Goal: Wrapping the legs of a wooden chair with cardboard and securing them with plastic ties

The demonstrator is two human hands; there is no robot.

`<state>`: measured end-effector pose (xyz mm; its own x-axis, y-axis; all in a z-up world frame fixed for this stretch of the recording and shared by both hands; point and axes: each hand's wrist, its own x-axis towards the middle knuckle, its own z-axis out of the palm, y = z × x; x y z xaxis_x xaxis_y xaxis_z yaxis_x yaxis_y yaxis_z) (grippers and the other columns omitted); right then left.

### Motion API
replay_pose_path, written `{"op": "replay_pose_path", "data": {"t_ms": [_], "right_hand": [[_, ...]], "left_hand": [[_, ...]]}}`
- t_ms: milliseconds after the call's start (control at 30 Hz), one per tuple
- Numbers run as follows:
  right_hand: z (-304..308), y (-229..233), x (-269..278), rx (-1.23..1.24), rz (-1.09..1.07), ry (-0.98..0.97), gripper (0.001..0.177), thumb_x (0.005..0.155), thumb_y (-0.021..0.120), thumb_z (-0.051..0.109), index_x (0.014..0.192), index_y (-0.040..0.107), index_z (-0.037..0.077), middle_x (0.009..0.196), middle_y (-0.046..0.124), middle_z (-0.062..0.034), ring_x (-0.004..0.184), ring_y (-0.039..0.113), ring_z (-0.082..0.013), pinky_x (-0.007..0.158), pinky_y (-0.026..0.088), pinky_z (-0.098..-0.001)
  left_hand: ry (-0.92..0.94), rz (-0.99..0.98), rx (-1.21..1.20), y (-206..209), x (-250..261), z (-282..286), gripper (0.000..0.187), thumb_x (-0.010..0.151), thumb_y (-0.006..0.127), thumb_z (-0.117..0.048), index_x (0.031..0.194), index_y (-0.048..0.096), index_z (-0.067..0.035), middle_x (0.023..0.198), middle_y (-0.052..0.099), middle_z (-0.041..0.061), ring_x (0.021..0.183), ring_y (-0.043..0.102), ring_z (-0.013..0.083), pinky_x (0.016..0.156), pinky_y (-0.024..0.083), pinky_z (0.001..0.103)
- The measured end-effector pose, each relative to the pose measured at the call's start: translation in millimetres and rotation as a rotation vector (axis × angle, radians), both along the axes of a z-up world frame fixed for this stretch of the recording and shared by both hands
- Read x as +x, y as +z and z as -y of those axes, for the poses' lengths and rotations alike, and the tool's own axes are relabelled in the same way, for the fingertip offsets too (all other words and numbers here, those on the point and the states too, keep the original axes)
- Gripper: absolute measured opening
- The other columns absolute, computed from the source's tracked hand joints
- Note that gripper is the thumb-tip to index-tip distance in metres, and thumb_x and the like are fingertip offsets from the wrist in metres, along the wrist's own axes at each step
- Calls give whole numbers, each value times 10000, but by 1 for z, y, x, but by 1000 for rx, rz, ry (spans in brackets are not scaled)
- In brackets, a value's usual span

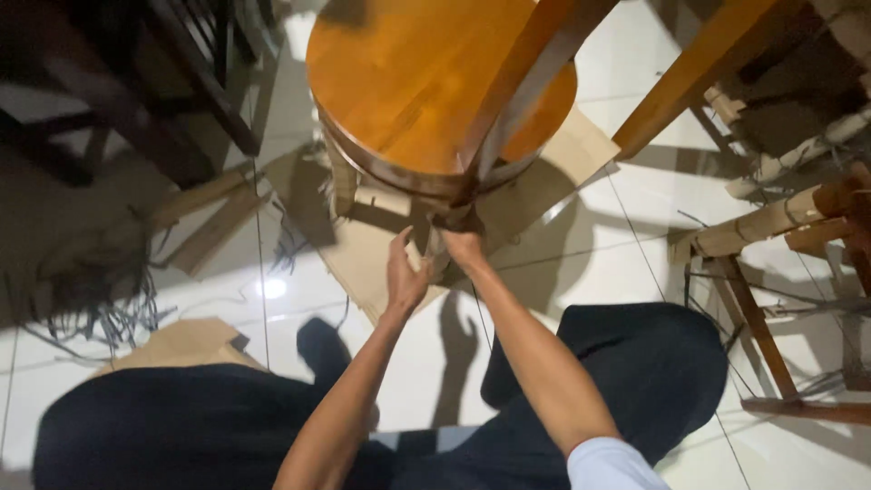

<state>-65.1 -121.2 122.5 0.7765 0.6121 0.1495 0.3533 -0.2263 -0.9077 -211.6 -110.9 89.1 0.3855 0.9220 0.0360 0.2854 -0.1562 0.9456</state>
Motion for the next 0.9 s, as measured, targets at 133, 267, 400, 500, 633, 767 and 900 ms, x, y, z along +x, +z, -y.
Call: {"op": "replay_pose_path", "data": {"t_ms": [133,267,400,500,633,767,900], "right_hand": [[6,-118,25,-181,-241,-9,467,795,741,466,690,770,12,805,758,-213,833,718,-291,807,535,-469],[20,-23,-7,-128,-133,-155,363,740,756,305,833,781,-46,866,749,-262,915,735,-374,734,515,-517],[27,7,-18,234,71,-67,562,671,822,49,1205,673,-45,1101,714,-272,1099,683,-405,872,575,-518],[30,5,-9,218,44,12,510,725,849,57,1213,702,32,1097,745,-181,1063,713,-337,851,605,-476],[32,33,-7,249,217,84,375,738,841,28,1104,758,31,1012,765,-167,978,738,-343,805,608,-459],[36,9,16,100,289,141,159,809,756,35,962,766,-9,862,749,-222,819,735,-386,681,601,-498],[59,-47,61,-252,190,237,302,820,755,223,842,724,-77,788,705,-292,792,707,-448,680,519,-584]], "left_hand": [[-311,-268,176,-76,59,-44,680,975,562,-242,1509,341,118,1528,383,386,1472,323,506,1275,212,559],[-358,-245,282,-95,66,-59,612,892,610,-325,1354,513,66,1218,607,280,1227,549,473,1081,436,561],[-295,-147,369,-19,59,-50,230,760,639,-204,635,632,-11,539,606,211,560,631,445,554,488,527],[-291,-39,428,-61,67,-58,374,649,640,-110,984,634,55,809,669,288,837,664,502,757,532,586],[-340,-25,450,-12,57,-60,428,669,704,-80,1029,646,146,916,666,370,924,649,577,868,529,652],[-383,-122,253,-55,65,-70,166,714,673,-97,845,701,1,802,728,206,807,711,468,751,548,583],[-359,-362,416,-127,89,-79,271,768,745,-180,619,702,43,595,668,211,638,695,424,657,530,534]]}}
